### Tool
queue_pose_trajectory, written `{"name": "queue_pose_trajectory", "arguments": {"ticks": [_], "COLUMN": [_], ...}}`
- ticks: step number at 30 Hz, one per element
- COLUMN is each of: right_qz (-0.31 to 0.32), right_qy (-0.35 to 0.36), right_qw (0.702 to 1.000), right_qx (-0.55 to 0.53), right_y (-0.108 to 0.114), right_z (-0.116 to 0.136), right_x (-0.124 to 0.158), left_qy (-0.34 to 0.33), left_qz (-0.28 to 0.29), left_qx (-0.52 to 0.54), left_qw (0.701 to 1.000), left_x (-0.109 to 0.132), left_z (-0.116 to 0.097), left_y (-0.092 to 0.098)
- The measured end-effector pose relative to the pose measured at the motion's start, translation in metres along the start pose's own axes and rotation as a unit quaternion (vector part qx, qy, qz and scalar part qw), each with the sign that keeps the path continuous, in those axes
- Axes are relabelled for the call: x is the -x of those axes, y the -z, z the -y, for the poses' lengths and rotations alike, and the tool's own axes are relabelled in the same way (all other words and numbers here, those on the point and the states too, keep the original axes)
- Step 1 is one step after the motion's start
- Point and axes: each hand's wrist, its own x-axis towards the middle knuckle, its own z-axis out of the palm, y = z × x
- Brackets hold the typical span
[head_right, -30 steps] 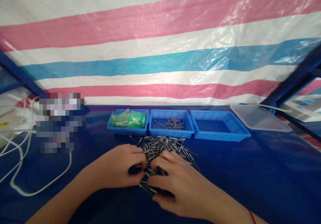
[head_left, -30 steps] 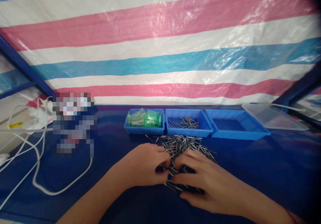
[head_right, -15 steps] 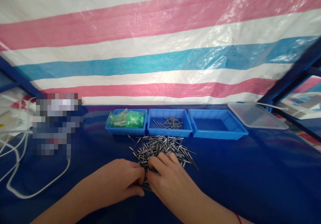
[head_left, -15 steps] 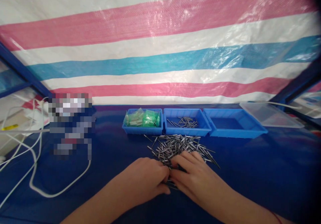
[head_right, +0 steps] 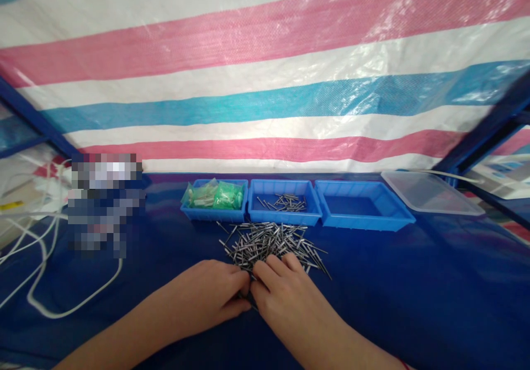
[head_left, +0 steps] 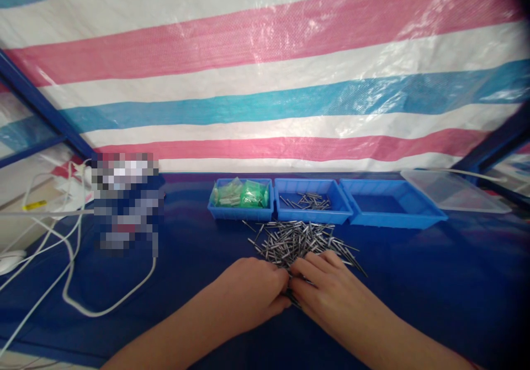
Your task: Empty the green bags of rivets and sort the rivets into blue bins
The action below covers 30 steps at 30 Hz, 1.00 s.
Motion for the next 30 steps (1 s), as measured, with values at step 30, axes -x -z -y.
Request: {"name": "queue_pose_trajectory", "arguments": {"ticks": [30], "right_qz": [-0.102], "right_qy": [-0.277], "right_qw": [0.852], "right_qx": [-0.432], "right_y": [0.003], "right_z": [-0.014], "right_x": [0.009], "left_qy": [0.074], "left_qz": [-0.282], "left_qx": [0.405], "left_qw": [0.867], "left_x": [-0.028], "left_z": [-0.001], "left_y": [-0.029]}}
